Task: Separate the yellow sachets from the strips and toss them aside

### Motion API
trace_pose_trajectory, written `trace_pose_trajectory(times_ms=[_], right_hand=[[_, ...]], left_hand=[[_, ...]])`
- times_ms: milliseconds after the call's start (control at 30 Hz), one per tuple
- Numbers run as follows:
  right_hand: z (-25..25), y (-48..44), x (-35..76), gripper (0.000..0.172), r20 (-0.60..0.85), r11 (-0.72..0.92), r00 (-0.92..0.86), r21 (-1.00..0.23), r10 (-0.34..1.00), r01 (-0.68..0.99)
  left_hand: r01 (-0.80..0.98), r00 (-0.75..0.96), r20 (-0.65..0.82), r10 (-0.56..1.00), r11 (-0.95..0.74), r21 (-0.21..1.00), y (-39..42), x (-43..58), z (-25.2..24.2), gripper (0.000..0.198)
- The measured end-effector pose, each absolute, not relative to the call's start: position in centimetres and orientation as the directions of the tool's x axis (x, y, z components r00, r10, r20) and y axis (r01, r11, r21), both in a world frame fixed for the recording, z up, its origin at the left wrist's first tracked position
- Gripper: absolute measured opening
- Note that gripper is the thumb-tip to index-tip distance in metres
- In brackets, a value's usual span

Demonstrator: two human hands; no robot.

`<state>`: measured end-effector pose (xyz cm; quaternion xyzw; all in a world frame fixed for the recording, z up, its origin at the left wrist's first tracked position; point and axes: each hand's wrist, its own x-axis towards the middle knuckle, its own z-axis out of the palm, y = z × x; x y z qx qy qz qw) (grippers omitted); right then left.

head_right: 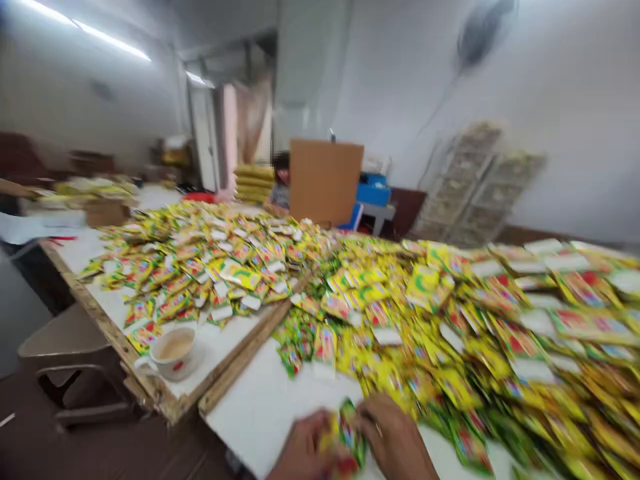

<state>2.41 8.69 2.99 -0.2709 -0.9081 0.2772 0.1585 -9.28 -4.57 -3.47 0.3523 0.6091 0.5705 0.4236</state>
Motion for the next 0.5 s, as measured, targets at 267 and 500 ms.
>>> trace_pose_trajectory(times_ms=[267, 500], right_hand=[[3.2, 9.2, 3.2, 0.018, 0.023, 0.619, -0.832, -0.68, 0.555, 0.394], [2.4, 9.9, 2.9, 0.018, 0.226, 0.718, -0.809, -0.625, 0.543, 0.308]], left_hand=[[-0.347, -0.317, -0.148, 0.937, 0.031, 0.937, -4.0, -8.9, -3.9, 0.038], [-0.359, -0.333, -0.177, 0.926, 0.049, 0.932, -4.3, -8.8, -3.0, 0.039]])
